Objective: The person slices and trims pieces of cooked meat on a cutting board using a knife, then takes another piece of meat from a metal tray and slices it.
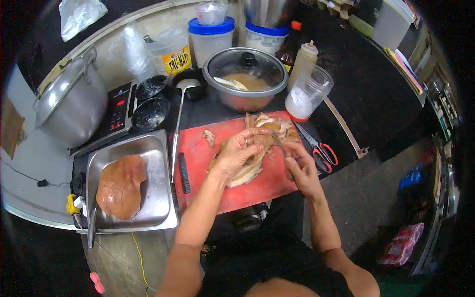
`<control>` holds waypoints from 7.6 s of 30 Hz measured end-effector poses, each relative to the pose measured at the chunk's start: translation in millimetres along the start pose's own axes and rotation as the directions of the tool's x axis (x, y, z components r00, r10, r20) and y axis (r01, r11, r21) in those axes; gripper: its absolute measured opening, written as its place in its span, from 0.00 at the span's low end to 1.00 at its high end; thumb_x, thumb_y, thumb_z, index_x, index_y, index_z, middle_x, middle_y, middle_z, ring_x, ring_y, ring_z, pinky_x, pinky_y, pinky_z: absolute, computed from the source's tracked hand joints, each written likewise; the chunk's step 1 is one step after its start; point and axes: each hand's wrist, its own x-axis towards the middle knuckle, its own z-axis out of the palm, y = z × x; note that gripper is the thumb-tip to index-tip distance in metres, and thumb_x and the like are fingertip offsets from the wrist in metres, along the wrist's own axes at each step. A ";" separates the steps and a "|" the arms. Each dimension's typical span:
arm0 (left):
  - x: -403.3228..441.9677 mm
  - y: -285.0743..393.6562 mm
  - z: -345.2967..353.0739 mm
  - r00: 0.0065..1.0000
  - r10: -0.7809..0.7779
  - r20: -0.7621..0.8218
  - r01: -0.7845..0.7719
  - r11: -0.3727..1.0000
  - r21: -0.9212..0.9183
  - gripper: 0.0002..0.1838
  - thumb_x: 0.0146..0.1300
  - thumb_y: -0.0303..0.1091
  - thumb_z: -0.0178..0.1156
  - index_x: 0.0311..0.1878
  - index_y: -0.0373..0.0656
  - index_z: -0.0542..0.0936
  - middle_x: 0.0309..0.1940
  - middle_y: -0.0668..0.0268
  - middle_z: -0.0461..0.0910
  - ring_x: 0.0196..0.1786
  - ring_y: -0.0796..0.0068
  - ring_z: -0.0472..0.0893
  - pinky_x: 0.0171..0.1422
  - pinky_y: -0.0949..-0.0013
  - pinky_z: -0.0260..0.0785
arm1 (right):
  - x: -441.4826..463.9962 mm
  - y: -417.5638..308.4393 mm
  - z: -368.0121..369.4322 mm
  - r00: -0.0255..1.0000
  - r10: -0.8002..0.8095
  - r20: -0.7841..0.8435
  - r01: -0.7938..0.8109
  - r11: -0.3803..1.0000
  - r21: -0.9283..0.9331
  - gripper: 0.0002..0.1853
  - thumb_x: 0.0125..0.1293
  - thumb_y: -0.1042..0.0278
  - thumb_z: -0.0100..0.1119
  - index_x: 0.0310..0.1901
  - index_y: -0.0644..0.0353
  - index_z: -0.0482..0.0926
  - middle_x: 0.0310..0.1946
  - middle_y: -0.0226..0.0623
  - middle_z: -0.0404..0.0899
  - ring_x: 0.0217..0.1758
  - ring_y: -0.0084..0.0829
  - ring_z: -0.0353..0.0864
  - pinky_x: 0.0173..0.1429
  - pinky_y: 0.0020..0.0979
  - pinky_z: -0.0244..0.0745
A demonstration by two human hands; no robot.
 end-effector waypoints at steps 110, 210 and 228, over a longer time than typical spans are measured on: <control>2.6 -8.7 6.7 0.998 0.068 0.002 -0.068 0.991 0.113 0.26 0.56 0.16 0.60 0.60 0.38 0.70 0.46 0.64 0.80 0.44 0.79 0.80 0.47 0.76 0.74 | 3.1 26.4 6.3 0.976 -0.079 -0.204 0.072 0.996 -0.042 0.17 0.67 0.77 0.52 0.57 0.62 0.71 0.35 0.30 0.76 0.33 0.15 0.73 0.36 0.19 0.67; 3.2 -13.1 10.9 0.992 0.119 -0.049 -0.109 0.979 0.173 0.24 0.58 0.15 0.54 0.60 0.37 0.71 0.45 0.61 0.81 0.42 0.76 0.82 0.47 0.74 0.76 | -9.9 18.2 -14.1 0.934 -0.249 -0.255 0.123 0.896 -0.426 0.19 0.65 0.81 0.49 0.58 0.66 0.70 0.53 0.39 0.76 0.55 0.27 0.75 0.58 0.29 0.69; 2.4 -3.5 12.6 0.981 0.121 -0.149 -0.085 0.970 0.229 0.26 0.58 0.15 0.53 0.63 0.35 0.68 0.49 0.56 0.80 0.43 0.73 0.83 0.46 0.71 0.78 | -90.3 19.8 -77.0 0.925 0.227 -0.304 -0.318 0.900 -0.297 0.12 0.66 0.81 0.47 0.49 0.59 0.63 0.35 0.31 0.69 0.34 0.20 0.72 0.35 0.24 0.71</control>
